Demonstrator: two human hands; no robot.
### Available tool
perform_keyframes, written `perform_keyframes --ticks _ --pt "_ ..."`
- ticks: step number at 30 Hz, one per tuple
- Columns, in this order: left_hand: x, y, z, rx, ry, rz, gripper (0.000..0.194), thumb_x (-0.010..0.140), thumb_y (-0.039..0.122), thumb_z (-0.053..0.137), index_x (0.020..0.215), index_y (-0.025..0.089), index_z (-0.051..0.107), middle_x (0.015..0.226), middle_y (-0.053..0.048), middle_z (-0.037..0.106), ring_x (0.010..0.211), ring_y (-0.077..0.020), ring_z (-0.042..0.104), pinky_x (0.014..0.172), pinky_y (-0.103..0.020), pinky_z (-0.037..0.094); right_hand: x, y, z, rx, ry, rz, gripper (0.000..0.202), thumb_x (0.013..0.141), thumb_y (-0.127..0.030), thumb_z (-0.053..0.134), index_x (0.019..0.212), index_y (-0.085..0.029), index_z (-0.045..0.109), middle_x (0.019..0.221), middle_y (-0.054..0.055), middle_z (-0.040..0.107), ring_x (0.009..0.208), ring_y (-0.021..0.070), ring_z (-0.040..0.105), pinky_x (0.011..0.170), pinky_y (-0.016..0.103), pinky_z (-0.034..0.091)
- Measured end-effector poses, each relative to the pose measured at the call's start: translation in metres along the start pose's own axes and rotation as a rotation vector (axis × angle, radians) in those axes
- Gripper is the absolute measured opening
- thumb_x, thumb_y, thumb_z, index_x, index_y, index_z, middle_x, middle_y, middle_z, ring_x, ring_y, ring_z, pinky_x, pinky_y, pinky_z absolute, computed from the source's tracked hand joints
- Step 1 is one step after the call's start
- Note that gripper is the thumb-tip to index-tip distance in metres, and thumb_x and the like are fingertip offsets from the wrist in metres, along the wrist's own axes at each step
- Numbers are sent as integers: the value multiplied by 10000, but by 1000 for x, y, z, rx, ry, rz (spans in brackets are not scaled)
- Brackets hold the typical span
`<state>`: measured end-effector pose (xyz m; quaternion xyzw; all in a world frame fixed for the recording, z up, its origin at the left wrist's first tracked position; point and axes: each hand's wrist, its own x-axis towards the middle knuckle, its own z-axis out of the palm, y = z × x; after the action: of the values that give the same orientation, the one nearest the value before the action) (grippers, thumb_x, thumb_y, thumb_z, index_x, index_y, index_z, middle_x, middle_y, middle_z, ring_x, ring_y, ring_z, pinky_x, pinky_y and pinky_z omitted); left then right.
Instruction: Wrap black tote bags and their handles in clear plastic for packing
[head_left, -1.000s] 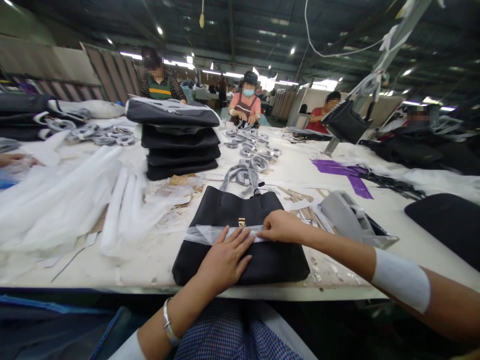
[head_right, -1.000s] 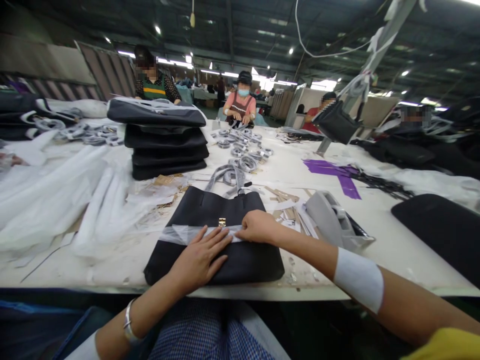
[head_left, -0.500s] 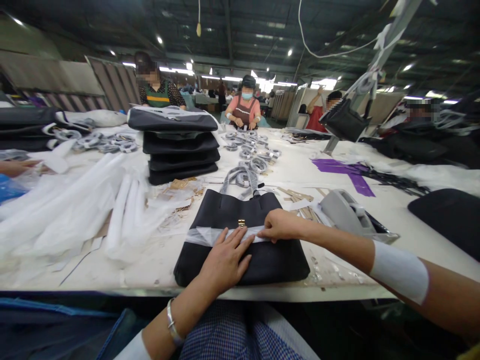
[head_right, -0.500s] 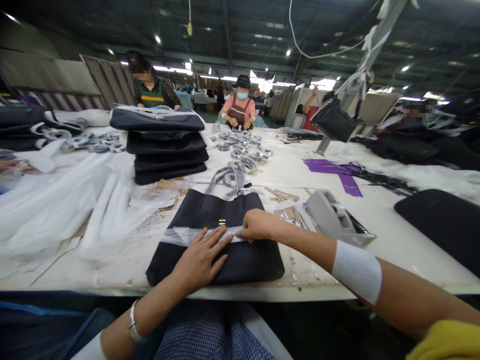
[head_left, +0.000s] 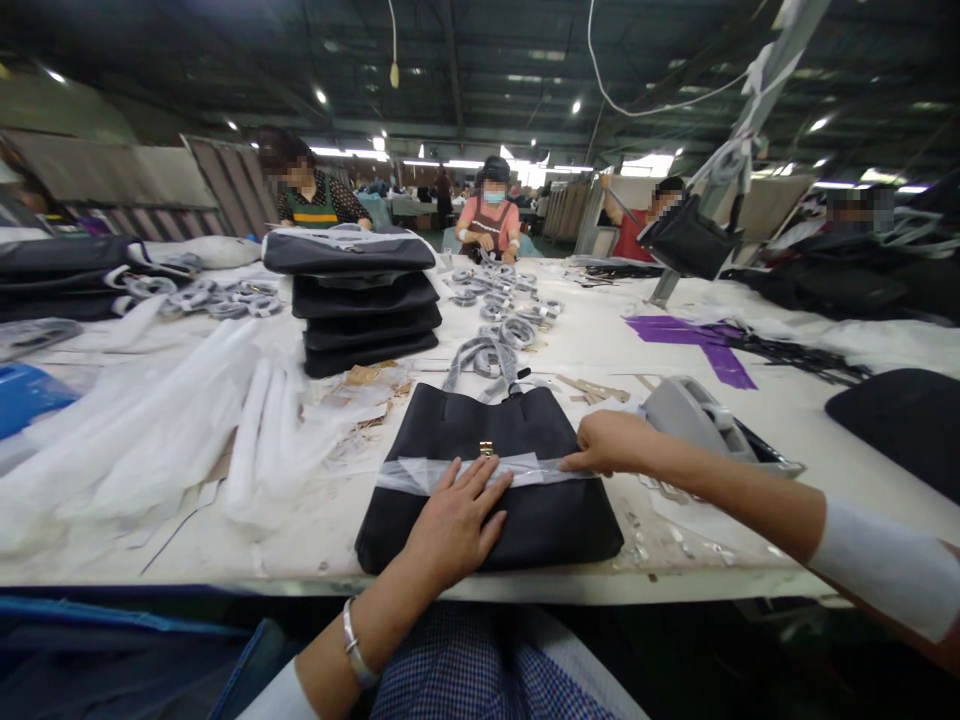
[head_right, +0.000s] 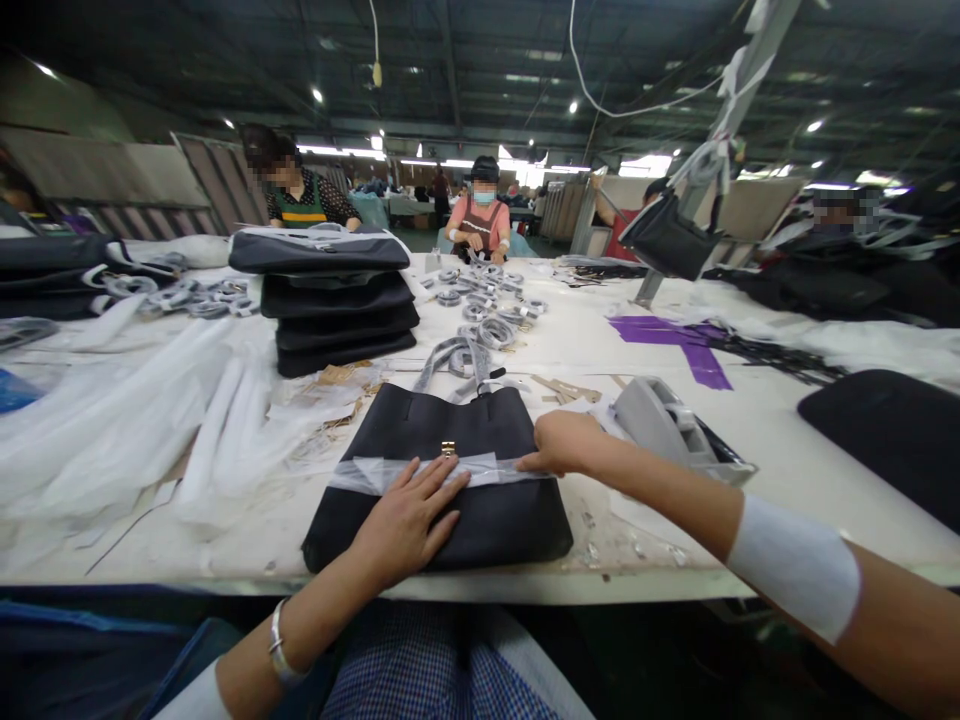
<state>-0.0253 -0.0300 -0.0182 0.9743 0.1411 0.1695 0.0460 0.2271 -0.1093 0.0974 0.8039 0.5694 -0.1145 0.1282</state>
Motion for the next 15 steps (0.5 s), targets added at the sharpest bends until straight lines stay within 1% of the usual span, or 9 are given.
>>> perform_keyframes --ticks 1,3,4,5,7,8,10,12,15 --pt "0 0 0 1 6 0 495 996 381 414 1474 257 398 1547 -89 399 1421 -241 379 1181 -508 278 -5 3 0 -23 49 27 482 785 -588 661 509 -193 658 592 100 686 603 245 651 586 327 452" --pt "-1 0 1 7 19 3 498 995 384 419 1476 258 397 1548 -90 397 1417 -239 386 1181 -500 279 -16 6 6 -34 227 15 383 864 -492 617 632 -202 711 704 123 725 700 275 679 654 369 493" --pt "-1 0 2 13 22 6 498 994 381 421 1476 256 397 1550 -92 393 1417 -240 387 1180 -500 280 -22 4 12 -14 338 -51 317 909 -436 572 759 -215 744 806 127 746 787 286 690 716 393 511" --pt "-1 0 2 19 23 8 497 994 375 422 1475 253 399 1551 -95 391 1416 -242 389 1179 -502 281 -26 1 22 19 440 -161 278 943 -393 528 928 -230 752 944 125 754 903 291 688 803 417 517" --pt "0 1 2 24 20 7 495 994 368 419 1475 248 400 1551 -100 390 1413 -245 393 1179 -509 278 -32 -9 49 78 566 -433 364 964 -387 505 1263 -231 642 1238 116 683 1156 292 614 995 457 466" --pt "0 2 1 24 14 4 497 996 372 416 1476 246 398 1552 -100 388 1415 -246 390 1180 -509 277 -33 -13 64 84 575 -545 477 955 -416 526 1385 -212 542 1366 119 601 1268 296 539 1071 480 414" --pt "-1 3 -2 29 -6 -7 514 992 400 423 1479 238 394 1560 -102 372 1427 -255 369 1178 -508 285 -32 -19 93 57 579 -637 643 933 -472 557 1486 -179 409 1482 133 480 1368 309 436 1126 528 352" --pt "-6 1 -7 59 -12 -57 555 975 455 452 1478 227 397 1567 -109 358 1442 -280 338 1171 -511 300 -28 -19 114 46 595 -633 682 940 -477 545 1523 -189 336 1522 125 421 1395 306 401 1134 546 340" --pt "-25 -7 -15 151 34 -196 583 961 504 468 1465 215 420 1559 -114 370 1449 -304 320 1175 -527 290 -22 -15 126 61 632 -630 701 950 -474 532 1549 -228 262 1550 93 377 1408 295 382 1144 537 335"
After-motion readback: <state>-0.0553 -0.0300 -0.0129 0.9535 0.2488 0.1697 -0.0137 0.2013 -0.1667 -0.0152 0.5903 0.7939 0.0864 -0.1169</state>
